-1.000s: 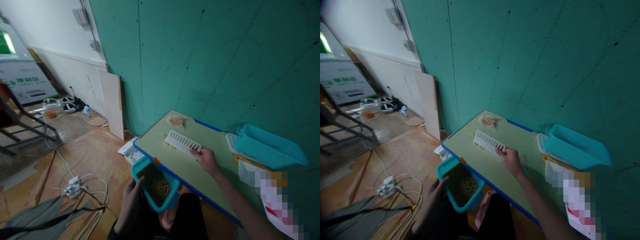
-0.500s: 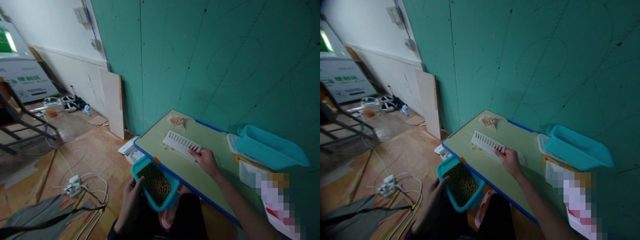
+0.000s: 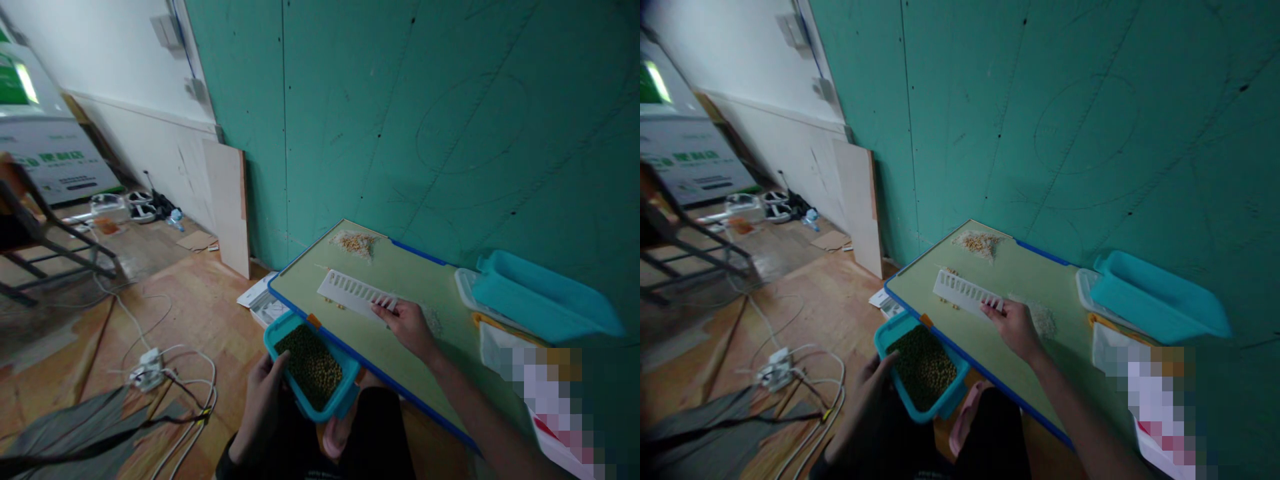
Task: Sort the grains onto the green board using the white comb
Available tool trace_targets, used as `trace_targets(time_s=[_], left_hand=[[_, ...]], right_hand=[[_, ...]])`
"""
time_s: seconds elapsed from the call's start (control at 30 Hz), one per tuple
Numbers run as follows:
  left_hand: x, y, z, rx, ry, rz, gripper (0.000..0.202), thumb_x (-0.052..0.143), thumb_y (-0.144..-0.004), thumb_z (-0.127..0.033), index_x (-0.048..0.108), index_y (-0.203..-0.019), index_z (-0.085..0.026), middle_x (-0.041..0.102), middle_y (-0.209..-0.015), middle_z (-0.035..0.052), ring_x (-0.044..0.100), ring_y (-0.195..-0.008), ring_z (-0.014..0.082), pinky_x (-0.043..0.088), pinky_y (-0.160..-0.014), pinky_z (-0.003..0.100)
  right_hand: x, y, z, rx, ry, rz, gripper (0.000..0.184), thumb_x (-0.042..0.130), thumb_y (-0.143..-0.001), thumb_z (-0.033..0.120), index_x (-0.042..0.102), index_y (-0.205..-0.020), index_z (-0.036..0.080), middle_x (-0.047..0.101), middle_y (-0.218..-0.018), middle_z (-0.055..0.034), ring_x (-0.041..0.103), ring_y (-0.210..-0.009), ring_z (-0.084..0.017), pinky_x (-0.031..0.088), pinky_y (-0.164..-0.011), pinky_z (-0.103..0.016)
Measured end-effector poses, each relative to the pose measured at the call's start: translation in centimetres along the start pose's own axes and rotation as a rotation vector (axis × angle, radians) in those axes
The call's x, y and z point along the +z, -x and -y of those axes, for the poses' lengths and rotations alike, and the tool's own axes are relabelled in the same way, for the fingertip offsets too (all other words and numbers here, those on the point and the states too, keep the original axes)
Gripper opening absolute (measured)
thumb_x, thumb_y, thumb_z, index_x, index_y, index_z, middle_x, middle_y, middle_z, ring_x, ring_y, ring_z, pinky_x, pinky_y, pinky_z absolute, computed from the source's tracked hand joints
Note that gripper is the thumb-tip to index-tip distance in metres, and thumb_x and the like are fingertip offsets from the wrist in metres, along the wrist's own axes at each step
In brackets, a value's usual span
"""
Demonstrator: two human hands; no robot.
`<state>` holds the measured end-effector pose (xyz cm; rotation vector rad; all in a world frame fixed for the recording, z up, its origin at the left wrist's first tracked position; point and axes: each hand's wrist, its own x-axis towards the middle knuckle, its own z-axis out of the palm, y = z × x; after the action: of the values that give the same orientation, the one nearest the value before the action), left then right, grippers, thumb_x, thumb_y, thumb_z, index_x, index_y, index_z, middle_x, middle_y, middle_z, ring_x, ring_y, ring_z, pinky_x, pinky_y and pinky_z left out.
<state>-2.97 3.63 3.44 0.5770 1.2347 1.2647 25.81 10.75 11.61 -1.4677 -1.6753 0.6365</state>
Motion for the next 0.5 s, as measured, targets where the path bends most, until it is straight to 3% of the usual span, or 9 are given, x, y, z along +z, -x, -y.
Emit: trace_targets(time_s=[0.2, 0.5], left_hand=[[0.20, 0.14, -0.22, 0.043, -0.032, -0.017, 0.047, 0.087, -0.060, -0.056, 0.070, -0.076, -0.015, 0.056, -0.055, -0.0030, 0.048, -0.046, 0.0119, 0.038, -0.043, 0.023], [0.18, 0.03, -0.10, 0.025, -0.023, -0.012, 0.045, 0.086, -0.062, -0.054, 0.071, -0.080, -0.016, 0.056, -0.055, -0.0046, 0.047, -0.046, 0.0114, 0.038, -0.044, 0.023]], right_hand=[[0.26, -0.34, -0.01, -0.035, 0.107, -0.097, 0.037, 0.062, -0.089, 0.048, 0.080, -0.085, 0.015, 0.080, -0.086, -0.0093, 0.075, -0.080, -0.028, 0.056, -0.072, -0.033], [0.86, -0.19, 0.00, -0.051, 0.049, 0.016, 0.035, 0.063, -0.089, 0.046, 0.081, -0.097, 0.017, 0.081, -0.093, -0.0077, 0.076, -0.086, -0.029, 0.059, -0.074, -0.036]])
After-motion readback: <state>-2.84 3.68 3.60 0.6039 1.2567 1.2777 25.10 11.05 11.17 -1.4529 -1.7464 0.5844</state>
